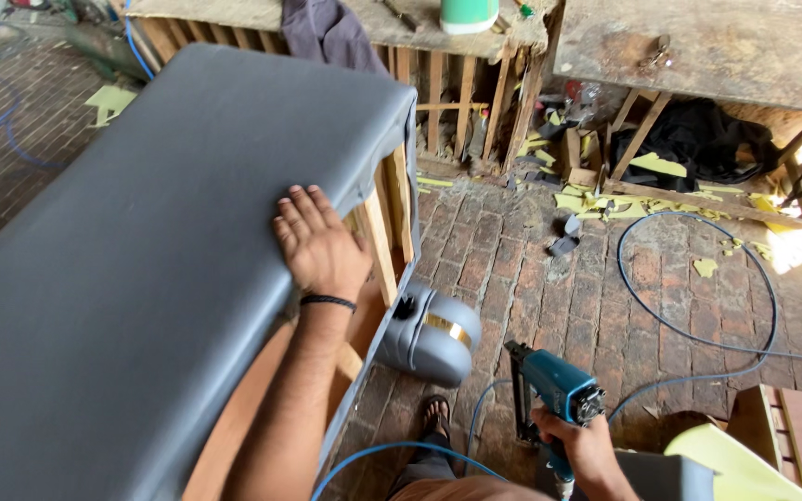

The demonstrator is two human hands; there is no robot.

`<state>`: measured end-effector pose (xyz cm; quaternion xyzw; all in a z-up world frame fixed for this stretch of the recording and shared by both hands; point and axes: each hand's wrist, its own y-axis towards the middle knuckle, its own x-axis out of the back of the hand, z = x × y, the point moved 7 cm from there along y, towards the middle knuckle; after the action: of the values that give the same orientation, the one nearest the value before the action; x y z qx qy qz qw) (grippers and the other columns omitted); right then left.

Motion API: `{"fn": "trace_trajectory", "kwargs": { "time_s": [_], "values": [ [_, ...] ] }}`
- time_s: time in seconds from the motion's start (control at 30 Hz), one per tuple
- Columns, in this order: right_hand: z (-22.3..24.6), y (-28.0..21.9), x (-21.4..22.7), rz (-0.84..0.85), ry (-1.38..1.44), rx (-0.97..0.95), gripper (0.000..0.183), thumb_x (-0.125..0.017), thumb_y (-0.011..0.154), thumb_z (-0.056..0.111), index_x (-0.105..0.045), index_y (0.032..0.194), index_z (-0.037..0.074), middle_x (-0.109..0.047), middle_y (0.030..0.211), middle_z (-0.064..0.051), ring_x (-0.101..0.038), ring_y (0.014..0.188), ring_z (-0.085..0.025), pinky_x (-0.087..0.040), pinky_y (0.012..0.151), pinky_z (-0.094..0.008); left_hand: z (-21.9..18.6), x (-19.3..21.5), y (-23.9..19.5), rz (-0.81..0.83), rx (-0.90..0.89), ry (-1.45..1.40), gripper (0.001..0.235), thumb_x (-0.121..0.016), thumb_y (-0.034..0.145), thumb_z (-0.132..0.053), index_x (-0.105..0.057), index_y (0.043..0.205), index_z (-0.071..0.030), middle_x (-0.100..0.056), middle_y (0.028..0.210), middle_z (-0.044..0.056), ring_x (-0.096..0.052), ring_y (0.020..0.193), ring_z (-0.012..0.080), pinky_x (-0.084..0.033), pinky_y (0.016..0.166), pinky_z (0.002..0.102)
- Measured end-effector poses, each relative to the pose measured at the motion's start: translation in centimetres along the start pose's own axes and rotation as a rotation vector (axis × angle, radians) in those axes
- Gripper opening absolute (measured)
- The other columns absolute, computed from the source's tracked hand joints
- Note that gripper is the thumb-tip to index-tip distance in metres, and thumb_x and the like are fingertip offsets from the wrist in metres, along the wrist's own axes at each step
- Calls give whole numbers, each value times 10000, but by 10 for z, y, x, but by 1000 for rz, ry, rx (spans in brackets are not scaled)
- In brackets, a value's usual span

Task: The person staples gray fabric onto a wooden chair frame using a pneumatic staple gun. They pull and smooth the fabric, then fire staples along the edges to secure it. The person reloads the staple gun mid-task and continues stapling around the frame. At the end, they flip the chair and wipe the underside with a cloth.

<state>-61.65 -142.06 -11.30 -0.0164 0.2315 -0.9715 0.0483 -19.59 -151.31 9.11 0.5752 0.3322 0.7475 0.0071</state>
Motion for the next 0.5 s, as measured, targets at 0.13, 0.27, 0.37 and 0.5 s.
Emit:
{"fn": "trace_trajectory", "kwargs": {
  "time_s": [0.13, 0.27, 0.37, 0.5],
  "values": [
    [54, 56, -9, -2, 83, 112, 114, -746, 712, 21, -672, 782, -29, -641, 608, -129, -602, 533, -247, -489, 553, -396, -59, -32, 72, 119, -65, -18, 925, -565, 926, -508, -259, 1543, 111, -248, 1606, 339, -279, 1488, 461, -213, 1222, 507],
    [88, 103, -32, -19, 139, 127, 125, -750, 722, 26, -663, 797, -21, -616, 610, -123, -581, 540, -243, -474, 558, -388, -102, -45, 124, 202, -115, -53, 967, -593, 873, -502, -250, 1545, 103, -233, 1620, 320, -253, 1505, 423, -170, 1231, 487],
    [101, 122, -42, -1, 168, 130, 142, -751, 715, 29, -669, 824, -9, -622, 626, -113, -584, 551, -231, -474, 558, -381, -122, -52, 144, 208, -129, -80, 946, -596, 868, -483, -260, 1544, 88, -232, 1630, 301, -243, 1516, 402, -152, 1238, 480],
    [115, 149, -51, 18, 157, 85, 172, -767, 723, 34, -660, 848, -15, -626, 641, -117, -577, 551, -230, -463, 556, -387, -142, -65, 171, 209, -176, -85, 926, -569, 890, -492, -267, 1546, 87, -227, 1633, 297, -235, 1517, 397, -145, 1237, 482]
  ]
}}
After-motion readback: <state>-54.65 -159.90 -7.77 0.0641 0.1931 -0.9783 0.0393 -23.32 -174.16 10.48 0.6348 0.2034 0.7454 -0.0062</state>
